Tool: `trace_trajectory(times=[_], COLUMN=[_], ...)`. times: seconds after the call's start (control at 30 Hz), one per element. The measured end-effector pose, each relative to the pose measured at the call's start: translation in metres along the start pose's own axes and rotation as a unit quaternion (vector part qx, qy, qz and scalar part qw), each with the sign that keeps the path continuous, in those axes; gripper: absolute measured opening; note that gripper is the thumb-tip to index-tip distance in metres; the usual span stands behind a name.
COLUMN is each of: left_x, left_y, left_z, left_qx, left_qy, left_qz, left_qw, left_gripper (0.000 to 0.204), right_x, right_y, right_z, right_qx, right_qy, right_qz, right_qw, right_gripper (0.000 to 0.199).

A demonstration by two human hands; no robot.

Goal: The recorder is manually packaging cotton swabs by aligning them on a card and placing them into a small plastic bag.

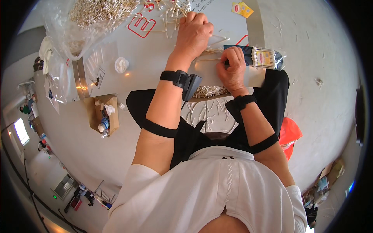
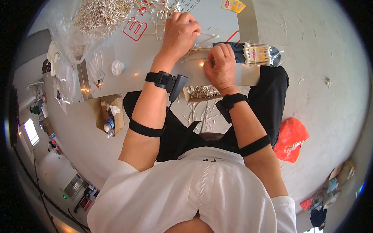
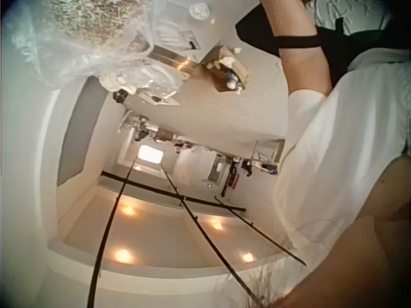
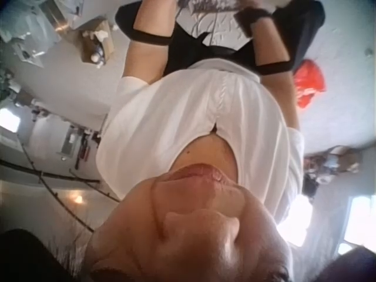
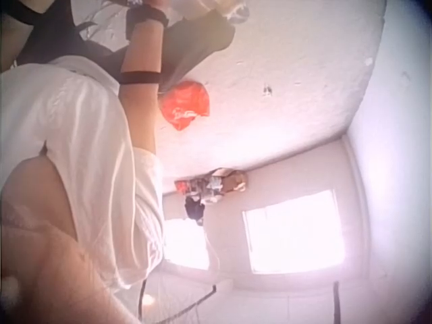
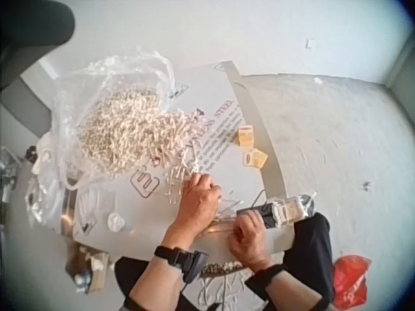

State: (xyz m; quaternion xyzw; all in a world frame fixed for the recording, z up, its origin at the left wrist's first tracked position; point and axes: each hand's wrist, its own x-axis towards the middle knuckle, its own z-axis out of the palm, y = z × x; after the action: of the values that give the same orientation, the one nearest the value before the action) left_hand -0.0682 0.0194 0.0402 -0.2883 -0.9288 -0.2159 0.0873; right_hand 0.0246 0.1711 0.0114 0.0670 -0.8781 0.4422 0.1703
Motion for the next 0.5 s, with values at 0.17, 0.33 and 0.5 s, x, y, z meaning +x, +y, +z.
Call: trace_trajectory(times=[0.17,0.33,0.5], left_x=[-0.012,-0.054,-0.073], left_y=[0.001,0.021,0.038], left_z=[-0.008,-0.011,0.006], left_qx=[0.017,-0.017,-0.006], left_qy=[0.052,0.080,0.084], left_qz=[-0.052,-0.119,-0.149], left_qw=[0.997,0.990,0.985], left_gripper=[0.013,0.022,0.022], right_x=[-0.002,-0.003,-0.002], right_y=[0.004,0.007,0.003], right_z=[0.001,0.002,0.002], right_qx=[0.031,0.075,0.106], right_qy=[0.056,0.085,0.086], right_qz=[0.011,0.039,0.069], right_qw=[0.998,0.993,0.988], right_gripper=[0.022,0.022,0.024])
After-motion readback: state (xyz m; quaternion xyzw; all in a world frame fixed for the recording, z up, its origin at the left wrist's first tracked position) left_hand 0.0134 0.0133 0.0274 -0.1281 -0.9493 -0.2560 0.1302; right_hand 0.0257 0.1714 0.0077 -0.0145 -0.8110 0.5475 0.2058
